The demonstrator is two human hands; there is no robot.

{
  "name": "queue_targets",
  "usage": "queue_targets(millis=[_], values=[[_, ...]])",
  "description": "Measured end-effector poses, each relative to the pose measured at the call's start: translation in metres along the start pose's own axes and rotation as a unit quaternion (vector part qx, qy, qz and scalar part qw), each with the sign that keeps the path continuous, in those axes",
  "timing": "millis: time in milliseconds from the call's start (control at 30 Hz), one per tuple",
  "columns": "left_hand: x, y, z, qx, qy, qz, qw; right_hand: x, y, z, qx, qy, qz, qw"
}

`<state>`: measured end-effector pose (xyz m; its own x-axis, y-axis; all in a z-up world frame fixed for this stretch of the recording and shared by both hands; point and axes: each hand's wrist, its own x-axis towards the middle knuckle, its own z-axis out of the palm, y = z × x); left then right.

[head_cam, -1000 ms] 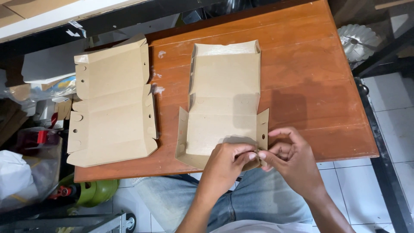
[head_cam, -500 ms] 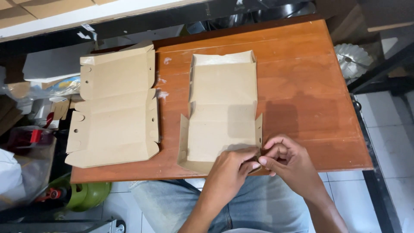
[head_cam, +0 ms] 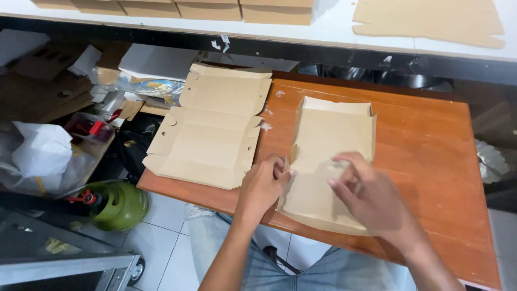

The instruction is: The person assembles flat cardboard boxes by folding along pre-scored lines and interlocking tabs to form rectangular containers. They handle multiple boxes one at a time, folding and locking the sides, then placing the completed boxes on a nearby shelf.

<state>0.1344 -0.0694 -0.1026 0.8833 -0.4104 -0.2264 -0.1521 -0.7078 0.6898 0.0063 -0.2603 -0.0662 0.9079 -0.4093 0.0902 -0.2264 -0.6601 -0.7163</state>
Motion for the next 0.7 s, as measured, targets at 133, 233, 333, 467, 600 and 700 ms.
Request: queue_targets(millis=[133, 233, 333, 467, 600, 700], values=[[0.012, -0.019, 0.023, -0.08, 0.011, 0.037, 0.996, 0.078, -0.039, 0.032, -0.009, -0.209, -0.006, 0.978], [0.01, -0.015, 0.026, -0.145, 0.038, 0.034, 0.988, 0.104, -0.031, 0.065, -0.034, -0.191, -0.004, 0.981], [0.005, -0.015, 0.032, -0.231, 0.079, 0.02, 0.97, 0.097, -0.035, 0.074, -0.01, -0.132, 0.022, 0.991], [0.009, -0.022, 0.041, -0.357, 0.125, 0.045, 0.925, 0.073, -0.013, 0.083, 0.17, -0.076, 0.058, 0.981], [0.012, -0.029, 0.049, -0.448, 0.106, 0.048, 0.886, 0.038, -0.001, 0.098, 0.226, -0.024, 0.057, 0.972], [-0.003, -0.023, 0.039, -0.486, 0.071, 0.026, 0.871, 0.023, 0.015, 0.108, 0.319, 0.043, 0.1, 0.941]])
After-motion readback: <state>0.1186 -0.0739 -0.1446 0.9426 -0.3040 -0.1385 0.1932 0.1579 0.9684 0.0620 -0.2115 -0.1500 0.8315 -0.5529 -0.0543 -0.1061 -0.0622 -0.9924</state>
